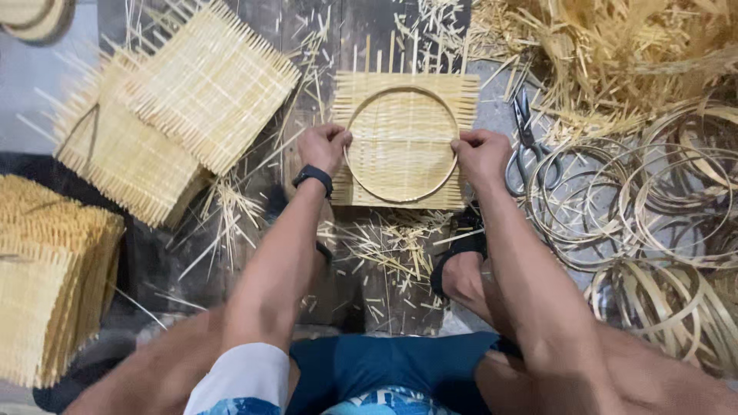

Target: The person sits on the floor assembling round bamboo steamer bodies. They fit a woven bamboo mat into a bent bamboo rim, press the rim down over a wooden form, and trim excess bamboo strips with scissors, repeating the process for several steamer bodies.

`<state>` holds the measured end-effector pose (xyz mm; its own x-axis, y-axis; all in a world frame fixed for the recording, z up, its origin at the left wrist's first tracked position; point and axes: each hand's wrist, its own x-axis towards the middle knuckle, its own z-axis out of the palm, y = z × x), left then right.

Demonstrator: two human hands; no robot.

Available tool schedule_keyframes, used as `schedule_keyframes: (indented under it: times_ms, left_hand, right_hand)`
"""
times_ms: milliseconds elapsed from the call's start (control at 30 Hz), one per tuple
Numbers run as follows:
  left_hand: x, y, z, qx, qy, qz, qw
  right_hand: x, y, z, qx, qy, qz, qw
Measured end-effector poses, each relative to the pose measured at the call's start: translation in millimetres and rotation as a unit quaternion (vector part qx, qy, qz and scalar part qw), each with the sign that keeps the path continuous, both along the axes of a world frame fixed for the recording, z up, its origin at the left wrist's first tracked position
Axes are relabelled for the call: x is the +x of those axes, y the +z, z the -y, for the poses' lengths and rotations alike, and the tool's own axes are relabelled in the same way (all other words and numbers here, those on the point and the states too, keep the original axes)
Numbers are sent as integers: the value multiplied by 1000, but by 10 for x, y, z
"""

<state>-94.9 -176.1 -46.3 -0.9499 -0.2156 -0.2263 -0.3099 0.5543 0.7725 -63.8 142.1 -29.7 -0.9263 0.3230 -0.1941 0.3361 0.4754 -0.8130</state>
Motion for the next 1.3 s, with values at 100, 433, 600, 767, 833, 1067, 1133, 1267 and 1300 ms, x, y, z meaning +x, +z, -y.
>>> schedule_keyframes:
  times_ms: [100, 433, 600, 767, 833, 1067, 1133, 1267, 1300]
  left_hand:
    - [-27, -69, 9, 27, 26, 7, 999]
    - [-102, -262, 99, 133, 32, 35, 990]
    - [-75, -268, 107, 73, -2, 15, 997]
    - [-72, -279, 102, 98, 13, 11, 995]
    - [-107, -203, 127, 122, 12, 27, 992]
    - [-623, 249, -91, -188, -180, -29, 965]
    - [-798, 221, -382, -123, -273, -137, 944]
    - [-943, 35, -682, -64, -269, -157, 948]
    - [-947, 4, -704, -40, -242, -110, 963]
  right_hand:
    - [-9, -33, -24, 131, 30, -64, 989]
    - [-16, 48, 55, 72, -9, 1, 997]
    - [-6, 21, -45, -32, 1, 46, 998]
    - [-79, -97, -171, -43, 8, 91, 995]
    - [-163, -22, -191, -20, 31, 95, 995]
    - [-174, 707, 432, 237, 230, -7, 944]
    - [-46, 658, 832, 211, 465, 6, 860]
    - [197, 251, 1200, 377, 480, -108, 785]
    - [244, 175, 1240, 394, 479, -114, 776]
